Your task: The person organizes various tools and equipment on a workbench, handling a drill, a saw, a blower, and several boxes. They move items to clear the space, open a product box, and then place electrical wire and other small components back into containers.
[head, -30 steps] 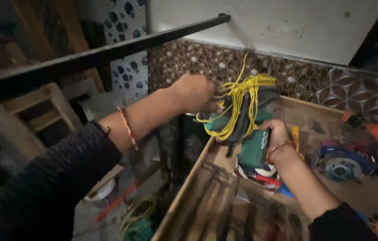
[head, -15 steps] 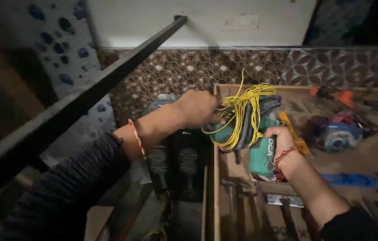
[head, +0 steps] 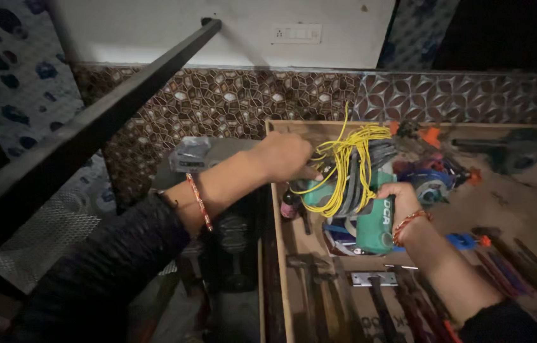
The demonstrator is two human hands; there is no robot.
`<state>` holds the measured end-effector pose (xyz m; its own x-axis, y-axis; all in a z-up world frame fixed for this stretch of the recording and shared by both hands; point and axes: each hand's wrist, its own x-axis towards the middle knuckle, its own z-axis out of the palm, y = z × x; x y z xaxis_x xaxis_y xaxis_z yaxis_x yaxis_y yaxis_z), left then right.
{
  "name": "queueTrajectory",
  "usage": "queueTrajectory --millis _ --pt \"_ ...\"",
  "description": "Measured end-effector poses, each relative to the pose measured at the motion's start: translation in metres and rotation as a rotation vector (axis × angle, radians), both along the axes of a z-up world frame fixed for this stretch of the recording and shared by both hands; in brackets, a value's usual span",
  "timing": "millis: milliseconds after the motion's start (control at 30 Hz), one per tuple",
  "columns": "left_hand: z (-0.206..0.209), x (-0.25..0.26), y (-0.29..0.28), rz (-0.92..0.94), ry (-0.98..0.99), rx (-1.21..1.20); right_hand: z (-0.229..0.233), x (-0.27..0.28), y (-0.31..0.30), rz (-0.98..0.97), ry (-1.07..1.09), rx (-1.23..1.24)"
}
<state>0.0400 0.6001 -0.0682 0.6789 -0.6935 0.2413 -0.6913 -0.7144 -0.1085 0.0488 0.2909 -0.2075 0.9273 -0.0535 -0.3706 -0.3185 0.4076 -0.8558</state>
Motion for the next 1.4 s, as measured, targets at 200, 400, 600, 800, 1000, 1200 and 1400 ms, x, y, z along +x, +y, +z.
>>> queueTrajectory --millis 200,400,600,800,1000,1200,1400 --pt "-0.006 0.017 -0.003 -0.056 0.014 0.007 -0.012 -0.003 -0.001 -0.069 -0.047 -0.008" --pt "-0.001 0.033 -0.007 -0.092 0.038 0.066 -0.015 -0.005 0.002 -0.108 -0.112 0.011" --pt "0.002 0.040 -0.012 -0.154 0.040 0.069 -0.016 -0.009 -0.011 -0.134 0.008 0.028" --pt "0.004 0.045 -0.016 -0.182 0.039 0.041 -0.018 0.005 -0.039 -0.097 -0.090 -0.056" --pt "-0.004 0.047 -0.029 -0.111 0.154 0.044 -0.011 0.010 -0.054 0.093 -0.001 -0.028" --pt "-0.009 0.089 -0.050 -0.094 0.330 -0.030 -0.003 0.038 -0.077 0.154 0.086 -0.041" --pt "-0.036 0.170 -0.083 -0.121 0.422 -0.154 -0.028 0.109 -0.119 0.062 0.106 -0.078"
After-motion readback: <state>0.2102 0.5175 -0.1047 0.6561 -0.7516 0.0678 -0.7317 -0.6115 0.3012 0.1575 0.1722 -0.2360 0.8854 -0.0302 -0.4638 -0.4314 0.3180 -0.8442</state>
